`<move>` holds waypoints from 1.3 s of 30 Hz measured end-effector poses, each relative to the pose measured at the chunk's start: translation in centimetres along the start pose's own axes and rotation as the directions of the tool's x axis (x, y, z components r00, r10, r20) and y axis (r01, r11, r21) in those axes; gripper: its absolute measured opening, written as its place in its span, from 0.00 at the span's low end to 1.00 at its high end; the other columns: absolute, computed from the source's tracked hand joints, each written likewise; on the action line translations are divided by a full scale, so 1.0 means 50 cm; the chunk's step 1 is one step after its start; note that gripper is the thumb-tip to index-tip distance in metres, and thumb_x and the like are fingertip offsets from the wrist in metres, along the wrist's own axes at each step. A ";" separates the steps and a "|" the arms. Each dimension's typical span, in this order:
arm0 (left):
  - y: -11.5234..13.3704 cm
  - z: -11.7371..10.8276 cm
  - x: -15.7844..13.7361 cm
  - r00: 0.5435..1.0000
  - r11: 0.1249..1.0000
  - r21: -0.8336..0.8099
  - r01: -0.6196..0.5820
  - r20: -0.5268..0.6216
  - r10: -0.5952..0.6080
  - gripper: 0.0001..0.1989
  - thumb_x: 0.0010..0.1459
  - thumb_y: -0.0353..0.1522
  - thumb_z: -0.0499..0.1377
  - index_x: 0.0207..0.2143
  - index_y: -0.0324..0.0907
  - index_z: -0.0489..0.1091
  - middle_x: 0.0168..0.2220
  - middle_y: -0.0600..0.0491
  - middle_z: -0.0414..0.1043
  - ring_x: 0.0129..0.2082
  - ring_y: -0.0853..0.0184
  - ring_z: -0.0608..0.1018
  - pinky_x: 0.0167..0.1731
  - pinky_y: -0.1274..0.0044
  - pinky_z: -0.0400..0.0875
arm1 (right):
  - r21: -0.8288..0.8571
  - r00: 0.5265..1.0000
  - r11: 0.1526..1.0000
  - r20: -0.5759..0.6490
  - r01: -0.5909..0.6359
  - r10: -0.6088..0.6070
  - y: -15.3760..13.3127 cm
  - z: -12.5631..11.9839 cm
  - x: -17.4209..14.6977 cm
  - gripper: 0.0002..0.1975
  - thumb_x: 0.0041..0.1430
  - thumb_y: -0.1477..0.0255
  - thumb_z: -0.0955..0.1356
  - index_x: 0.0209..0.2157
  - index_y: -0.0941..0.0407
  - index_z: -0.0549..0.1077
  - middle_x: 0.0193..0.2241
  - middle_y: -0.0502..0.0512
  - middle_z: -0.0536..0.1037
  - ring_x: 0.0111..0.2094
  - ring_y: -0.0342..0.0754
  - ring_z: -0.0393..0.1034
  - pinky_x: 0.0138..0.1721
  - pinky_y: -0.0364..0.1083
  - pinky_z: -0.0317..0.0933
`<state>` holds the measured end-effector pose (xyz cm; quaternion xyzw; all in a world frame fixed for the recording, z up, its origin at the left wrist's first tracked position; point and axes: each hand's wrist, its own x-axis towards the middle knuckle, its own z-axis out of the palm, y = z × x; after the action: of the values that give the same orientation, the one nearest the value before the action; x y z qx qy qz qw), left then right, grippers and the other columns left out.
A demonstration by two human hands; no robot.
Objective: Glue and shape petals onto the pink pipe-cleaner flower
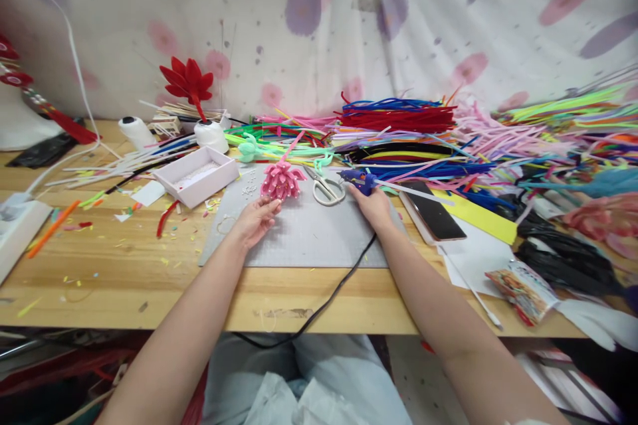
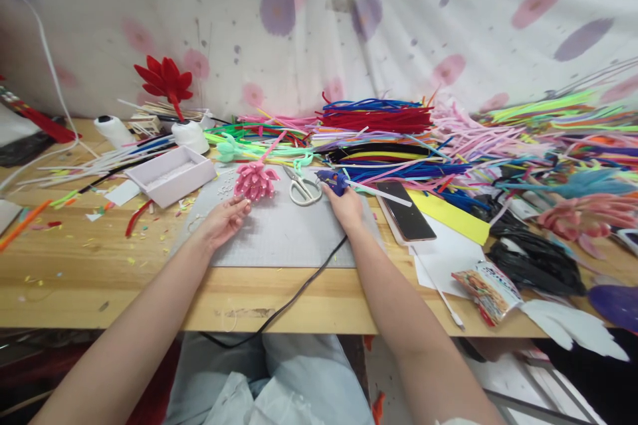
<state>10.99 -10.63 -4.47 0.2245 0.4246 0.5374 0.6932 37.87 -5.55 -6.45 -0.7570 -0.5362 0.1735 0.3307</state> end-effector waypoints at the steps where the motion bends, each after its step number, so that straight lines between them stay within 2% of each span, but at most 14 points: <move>1: 0.000 0.001 -0.001 1.000 1.000 0.000 0.000 -0.003 0.000 0.10 0.44 0.21 0.63 0.28 0.36 0.64 0.24 0.55 0.69 0.21 0.79 0.71 0.11 0.92 0.57 | -0.010 1.000 1.000 -0.001 -0.007 0.007 -0.001 0.000 0.002 0.30 0.47 0.49 0.64 0.40 0.60 0.74 0.38 0.67 0.76 0.42 0.60 0.70 0.41 0.52 0.60; 7: 0.000 0.004 -0.007 1.000 1.000 -0.015 -0.010 -0.020 0.009 0.11 0.44 0.21 0.63 0.28 0.37 0.64 0.24 0.56 0.69 0.22 0.78 0.72 0.12 0.92 0.59 | -0.127 1.000 0.992 0.016 -0.010 0.012 -0.004 0.001 0.012 0.30 0.50 0.49 0.62 0.41 0.60 0.73 0.39 0.66 0.76 0.43 0.59 0.70 0.41 0.51 0.60; 13: 0.013 0.016 -0.021 1.000 1.000 0.008 -0.008 -0.022 0.008 0.09 0.45 0.21 0.62 0.28 0.37 0.64 0.23 0.56 0.69 0.20 0.78 0.72 0.12 0.91 0.60 | -0.273 0.992 0.958 0.106 0.089 -0.062 -0.016 -0.013 -0.001 0.26 0.53 0.53 0.62 0.44 0.59 0.69 0.41 0.64 0.75 0.43 0.56 0.69 0.40 0.48 0.60; 15: 0.023 0.019 -0.026 0.999 1.000 -0.008 -0.029 -0.033 0.029 0.09 0.45 0.22 0.62 0.28 0.37 0.64 0.22 0.57 0.69 0.20 0.78 0.72 0.12 0.91 0.60 | -0.382 0.982 0.907 0.125 0.178 -0.140 -0.020 -0.032 -0.013 0.28 0.52 0.54 0.64 0.47 0.62 0.67 0.44 0.67 0.73 0.46 0.57 0.67 0.43 0.49 0.58; 18: 0.040 0.021 -0.030 0.987 0.992 -0.045 -0.117 -0.114 0.111 0.11 0.45 0.21 0.63 0.28 0.38 0.63 0.23 0.57 0.70 0.21 0.77 0.73 0.13 0.90 0.60 | -0.596 0.959 0.752 0.148 0.282 -0.242 -0.027 -0.070 -0.035 0.30 0.50 0.58 0.68 0.46 0.69 0.66 0.46 0.74 0.70 0.50 0.61 0.62 0.49 0.52 0.54; 21: 0.053 0.027 -0.029 0.941 0.962 -0.072 -0.263 -0.240 0.240 0.11 0.46 0.21 0.62 0.27 0.39 0.61 0.24 0.58 0.70 0.22 0.77 0.74 0.13 0.90 0.60 | -0.659 0.927 0.651 0.271 0.375 -0.260 -0.046 -0.095 -0.062 0.24 0.51 0.62 0.68 0.43 0.67 0.68 0.42 0.72 0.72 0.48 0.60 0.64 0.47 0.51 0.54; 24: 0.058 0.040 -0.027 0.908 0.929 -0.166 -0.329 -0.324 0.264 0.09 0.48 0.20 0.60 0.27 0.38 0.62 0.23 0.59 0.69 0.21 0.79 0.74 0.13 0.91 0.58 | -0.508 0.855 0.702 0.423 0.498 -0.301 -0.089 -0.083 -0.093 0.12 0.53 0.64 0.66 0.32 0.59 0.70 0.34 0.62 0.75 0.39 0.52 0.68 0.38 0.46 0.57; 26: 0.056 0.050 -0.026 0.942 0.910 -0.335 -0.245 -0.303 0.142 0.06 0.52 0.21 0.58 0.28 0.37 0.64 0.22 0.59 0.69 0.20 0.80 0.73 0.12 0.92 0.58 | -0.257 0.773 0.775 0.478 0.578 -0.418 -0.128 -0.050 -0.114 0.07 0.53 0.67 0.66 0.27 0.56 0.69 0.29 0.54 0.74 0.33 0.46 0.67 0.33 0.43 0.56; 28: 0.051 0.058 -0.025 0.978 0.849 -0.518 -0.105 -0.207 -0.005 0.03 0.55 0.23 0.55 0.29 0.36 0.65 0.22 0.58 0.68 0.19 0.82 0.72 0.12 0.93 0.57 | 0.035 0.671 0.757 0.439 0.652 -0.598 -0.167 -0.008 -0.132 0.06 0.53 0.68 0.65 0.27 0.56 0.68 0.27 0.51 0.73 0.31 0.43 0.65 0.32 0.41 0.55; 31: 0.039 0.067 -0.021 0.988 0.767 -0.641 -0.003 -0.122 -0.098 0.04 0.57 0.24 0.54 0.29 0.35 0.66 0.21 0.57 0.68 0.19 0.82 0.71 0.12 0.93 0.57 | 0.275 0.664 0.728 0.298 0.627 -0.685 -0.214 0.050 -0.145 0.06 0.53 0.69 0.65 0.26 0.57 0.67 0.25 0.49 0.71 0.28 0.42 0.63 0.31 0.41 0.55; 33: 0.033 0.072 -0.015 0.980 0.765 -0.645 -0.009 -0.158 -0.122 0.04 0.57 0.25 0.54 0.29 0.35 0.66 0.21 0.57 0.67 0.18 0.82 0.71 0.11 0.93 0.56 | 0.351 0.705 0.728 0.217 0.589 -0.675 -0.236 0.074 -0.137 0.06 0.54 0.69 0.65 0.26 0.57 0.67 0.25 0.49 0.71 0.27 0.42 0.63 0.30 0.41 0.55; 35: 0.031 0.077 -0.009 0.968 0.775 -0.630 -0.037 -0.215 -0.129 0.04 0.57 0.24 0.54 0.29 0.35 0.66 0.20 0.57 0.67 0.17 0.82 0.70 0.11 0.93 0.55 | 0.372 0.716 0.703 0.131 0.606 -0.686 -0.254 0.085 -0.117 0.06 0.55 0.69 0.64 0.27 0.57 0.68 0.26 0.50 0.71 0.29 0.43 0.63 0.33 0.43 0.57; 37: 0.031 0.082 -0.003 0.954 0.793 -0.601 -0.101 -0.285 -0.094 0.04 0.56 0.22 0.54 0.28 0.35 0.66 0.20 0.58 0.66 0.15 0.83 0.67 0.11 0.93 0.55 | 0.341 0.665 0.641 0.058 0.687 -0.744 -0.270 0.088 -0.086 0.06 0.55 0.71 0.64 0.30 0.57 0.70 0.30 0.53 0.73 0.34 0.45 0.64 0.39 0.45 0.58; 39: 0.030 0.087 0.002 0.918 0.817 -0.534 -0.217 -0.397 -0.016 0.05 0.54 0.21 0.56 0.27 0.36 0.64 0.20 0.59 0.65 0.12 0.85 0.62 0.11 0.92 0.54 | 0.286 0.579 0.566 0.045 0.773 -0.814 -0.286 0.089 -0.052 0.07 0.55 0.74 0.63 0.33 0.57 0.73 0.35 0.56 0.74 0.40 0.47 0.64 0.45 0.47 0.56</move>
<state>13.76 -9.41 -1.02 -0.0792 0.3595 0.7092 0.6013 24.20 -3.60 -0.06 -0.3710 -0.8213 0.1325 0.4127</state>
